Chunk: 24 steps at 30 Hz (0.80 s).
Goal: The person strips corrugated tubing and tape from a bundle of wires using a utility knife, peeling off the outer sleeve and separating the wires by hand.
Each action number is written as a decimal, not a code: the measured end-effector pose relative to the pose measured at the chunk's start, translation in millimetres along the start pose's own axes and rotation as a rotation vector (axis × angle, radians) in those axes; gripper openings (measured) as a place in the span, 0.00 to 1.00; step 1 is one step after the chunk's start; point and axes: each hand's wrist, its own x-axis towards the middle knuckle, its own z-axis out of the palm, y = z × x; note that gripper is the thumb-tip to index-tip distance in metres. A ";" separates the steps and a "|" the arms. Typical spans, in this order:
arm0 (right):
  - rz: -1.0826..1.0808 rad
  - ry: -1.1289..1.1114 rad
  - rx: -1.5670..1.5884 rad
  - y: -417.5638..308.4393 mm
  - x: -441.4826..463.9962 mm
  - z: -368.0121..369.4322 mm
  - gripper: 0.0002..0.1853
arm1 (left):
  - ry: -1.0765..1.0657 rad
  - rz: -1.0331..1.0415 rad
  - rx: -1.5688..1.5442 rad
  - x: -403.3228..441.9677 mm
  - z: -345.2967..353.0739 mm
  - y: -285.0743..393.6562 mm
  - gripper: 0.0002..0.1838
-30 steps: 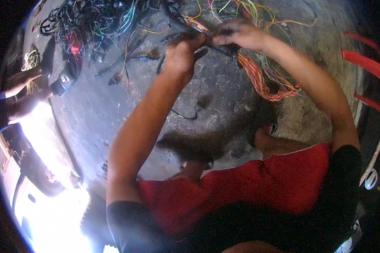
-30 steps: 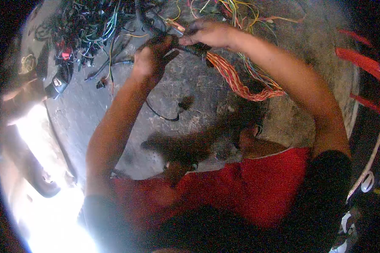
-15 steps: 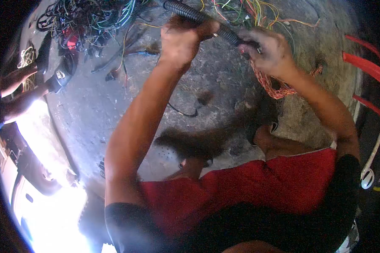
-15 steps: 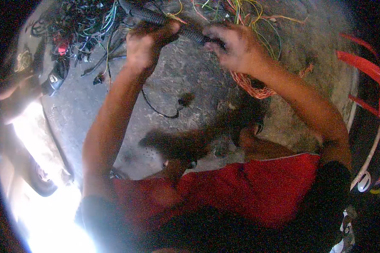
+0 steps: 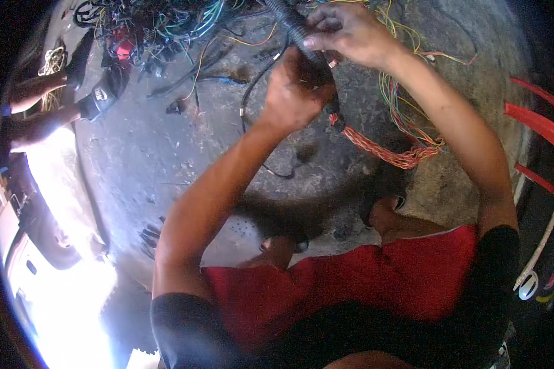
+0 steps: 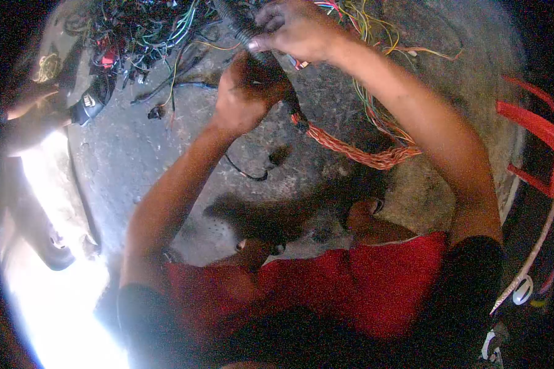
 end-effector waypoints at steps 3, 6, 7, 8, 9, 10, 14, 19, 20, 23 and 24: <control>-0.039 0.054 -0.018 5.7 -0.9 5.2 0.24 | 0.075 -0.194 -0.237 -11.7 -2.3 7.4 0.17; -0.089 -0.002 0.132 24.7 7.5 10.1 0.24 | 0.055 -0.303 -0.355 -16.7 0.9 6.4 0.21; -0.118 -0.082 0.290 33.9 10.1 11.5 0.23 | 0.021 -0.327 -0.424 -18.7 3.6 4.8 0.25; -0.120 -0.085 0.288 39.6 8.1 12.5 0.23 | 0.024 -0.329 -0.423 -18.0 3.3 8.1 0.25; -0.026 -0.091 0.411 44.8 6.2 12.2 0.22 | 0.028 -0.342 -0.366 -17.1 3.4 12.4 0.25; 0.070 -0.097 0.533 49.6 6.4 12.5 0.21 | 0.032 -0.357 -0.308 -15.7 4.0 16.5 0.25; 0.101 -0.241 0.508 30.7 0.2 2.7 0.20 | 0.086 -0.409 -0.651 -16.0 26.7 6.2 0.26; -0.123 -0.010 0.528 36.7 -4.3 20.4 0.23 | 0.082 -0.357 -0.391 -11.1 26.1 11.6 0.26; -0.316 0.100 0.431 34.6 -4.3 23.2 0.23 | 0.086 -0.357 -0.389 -9.3 25.3 12.4 0.26; -0.317 0.261 -0.017 24.6 -5.9 21.0 0.26 | 0.059 -0.397 -0.332 -8.2 25.2 13.7 0.26; -0.279 0.417 -0.226 19.0 -7.4 22.3 0.25 | 0.067 -0.377 -0.316 -8.5 27.1 14.0 0.26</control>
